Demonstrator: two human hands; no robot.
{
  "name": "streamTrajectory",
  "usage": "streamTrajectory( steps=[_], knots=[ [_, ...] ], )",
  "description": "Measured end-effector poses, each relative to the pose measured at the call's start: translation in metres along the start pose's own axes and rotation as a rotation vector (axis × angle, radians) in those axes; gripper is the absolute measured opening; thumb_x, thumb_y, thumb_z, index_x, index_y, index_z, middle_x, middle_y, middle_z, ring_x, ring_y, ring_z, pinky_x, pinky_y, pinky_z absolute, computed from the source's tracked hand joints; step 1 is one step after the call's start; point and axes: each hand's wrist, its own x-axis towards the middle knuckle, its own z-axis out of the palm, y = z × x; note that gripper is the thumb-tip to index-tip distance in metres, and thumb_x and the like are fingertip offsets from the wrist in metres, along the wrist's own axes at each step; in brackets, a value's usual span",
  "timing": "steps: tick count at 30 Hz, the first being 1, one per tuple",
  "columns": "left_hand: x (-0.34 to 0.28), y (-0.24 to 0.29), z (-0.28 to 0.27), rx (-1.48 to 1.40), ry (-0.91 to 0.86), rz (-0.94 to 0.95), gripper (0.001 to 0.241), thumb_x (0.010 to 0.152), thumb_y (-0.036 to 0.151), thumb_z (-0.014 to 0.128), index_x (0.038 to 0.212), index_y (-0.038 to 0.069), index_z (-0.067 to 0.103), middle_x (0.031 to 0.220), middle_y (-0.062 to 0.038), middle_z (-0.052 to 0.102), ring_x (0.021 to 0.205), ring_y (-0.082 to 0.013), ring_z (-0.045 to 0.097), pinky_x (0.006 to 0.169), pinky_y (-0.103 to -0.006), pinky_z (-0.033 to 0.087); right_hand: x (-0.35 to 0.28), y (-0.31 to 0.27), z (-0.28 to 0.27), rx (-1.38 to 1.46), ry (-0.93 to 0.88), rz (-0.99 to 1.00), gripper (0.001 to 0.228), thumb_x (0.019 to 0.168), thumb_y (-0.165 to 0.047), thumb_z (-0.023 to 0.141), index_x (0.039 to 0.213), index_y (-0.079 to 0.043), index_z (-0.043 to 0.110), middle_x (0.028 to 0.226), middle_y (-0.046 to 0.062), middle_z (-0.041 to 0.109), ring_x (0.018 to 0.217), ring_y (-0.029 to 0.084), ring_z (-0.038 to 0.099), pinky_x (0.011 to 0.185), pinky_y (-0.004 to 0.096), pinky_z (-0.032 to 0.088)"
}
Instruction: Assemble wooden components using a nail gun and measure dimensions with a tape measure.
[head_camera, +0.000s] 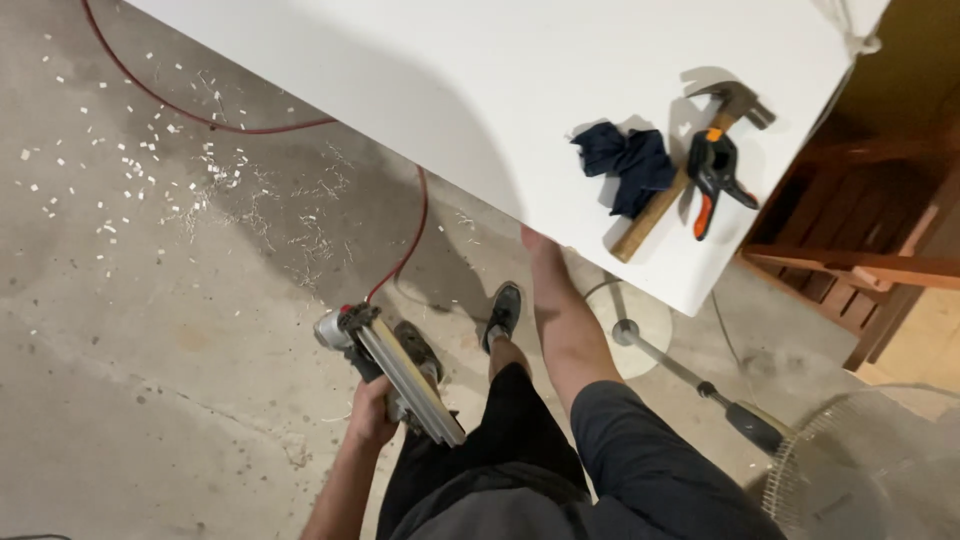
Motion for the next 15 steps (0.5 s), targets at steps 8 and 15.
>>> streamTrajectory(
  steps=[8,15],
  knots=[
    [0.029,-0.034,-0.065,0.033,-0.038,-0.004,0.015,0.074,0.006,0.072,0.083,0.006,0.059,0.070,-0.009,0.062,0.058,-0.0234,0.061,0.052,-0.0369,0.049,-0.005,-0.016,0.047,0.477,0.270,0.081,0.040,0.101,0.000,0.042,0.141,0.000,0.043,0.142,0.023,0.050,0.134,0.041,0.049,0.118,0.057,0.040],
    [0.018,0.021,-0.081,0.039,-0.076,0.152,0.014,0.074,0.002,0.067,0.082,-0.001,0.057,0.083,-0.020,0.069,0.057,-0.0222,0.058,0.043,-0.0376,0.048,-0.104,-0.019,0.063,-0.594,0.224,0.136,0.038,0.097,0.001,0.061,0.133,-0.012,0.061,0.146,0.006,0.057,0.130,0.021,0.062,0.116,0.028,0.050]
  ],
)
